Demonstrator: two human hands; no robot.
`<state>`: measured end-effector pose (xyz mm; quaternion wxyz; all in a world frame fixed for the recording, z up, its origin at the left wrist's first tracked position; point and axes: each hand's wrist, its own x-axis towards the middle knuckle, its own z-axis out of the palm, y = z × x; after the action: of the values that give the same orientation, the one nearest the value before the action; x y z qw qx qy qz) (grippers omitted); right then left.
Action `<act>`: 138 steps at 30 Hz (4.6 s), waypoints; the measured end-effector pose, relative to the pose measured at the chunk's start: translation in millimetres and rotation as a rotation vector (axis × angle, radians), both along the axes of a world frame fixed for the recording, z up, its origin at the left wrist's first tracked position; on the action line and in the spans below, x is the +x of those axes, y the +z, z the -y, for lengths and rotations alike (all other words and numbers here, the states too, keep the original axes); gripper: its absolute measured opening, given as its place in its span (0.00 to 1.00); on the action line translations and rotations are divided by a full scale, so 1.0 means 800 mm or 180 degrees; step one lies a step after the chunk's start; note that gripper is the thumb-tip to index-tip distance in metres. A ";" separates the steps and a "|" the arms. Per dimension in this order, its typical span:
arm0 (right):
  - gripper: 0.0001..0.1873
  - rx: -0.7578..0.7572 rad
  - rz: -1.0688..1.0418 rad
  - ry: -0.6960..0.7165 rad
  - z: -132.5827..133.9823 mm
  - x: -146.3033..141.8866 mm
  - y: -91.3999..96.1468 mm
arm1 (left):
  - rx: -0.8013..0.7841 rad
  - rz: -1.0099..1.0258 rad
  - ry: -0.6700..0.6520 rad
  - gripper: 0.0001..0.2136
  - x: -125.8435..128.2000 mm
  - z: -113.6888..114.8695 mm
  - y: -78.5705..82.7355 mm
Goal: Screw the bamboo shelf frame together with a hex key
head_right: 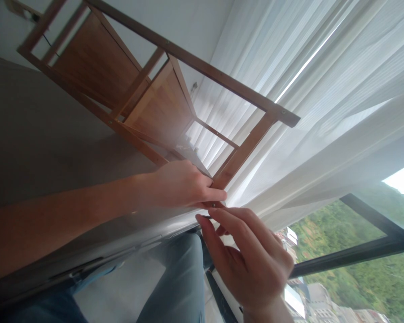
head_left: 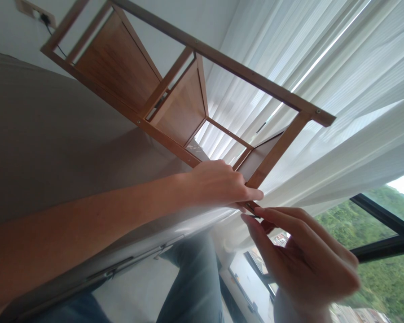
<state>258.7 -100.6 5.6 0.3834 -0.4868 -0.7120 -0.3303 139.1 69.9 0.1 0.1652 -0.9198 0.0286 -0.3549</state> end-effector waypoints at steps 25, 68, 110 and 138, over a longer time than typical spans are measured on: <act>0.19 -0.0564 0.0111 0.0261 0.006 0.006 0.011 | -0.0028 -0.0064 0.0088 0.06 -0.001 0.002 0.000; 0.16 -0.1413 -0.0008 0.0449 0.009 0.018 0.046 | -0.0076 -0.0102 0.0048 0.09 -0.001 0.002 -0.001; 0.14 -0.0724 -0.0353 0.0327 0.009 0.013 0.032 | -0.0063 -0.0125 0.0043 0.14 0.000 0.000 -0.002; 0.12 -0.0289 -0.0211 0.0308 0.008 0.013 0.023 | 0.0062 -0.0084 0.0119 0.13 0.000 0.000 -0.002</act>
<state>268.8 -106.9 24.3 0.3998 -0.4794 -0.7358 -0.2625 139.1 69.6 -1.1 0.1803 -0.9231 0.0171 -0.3392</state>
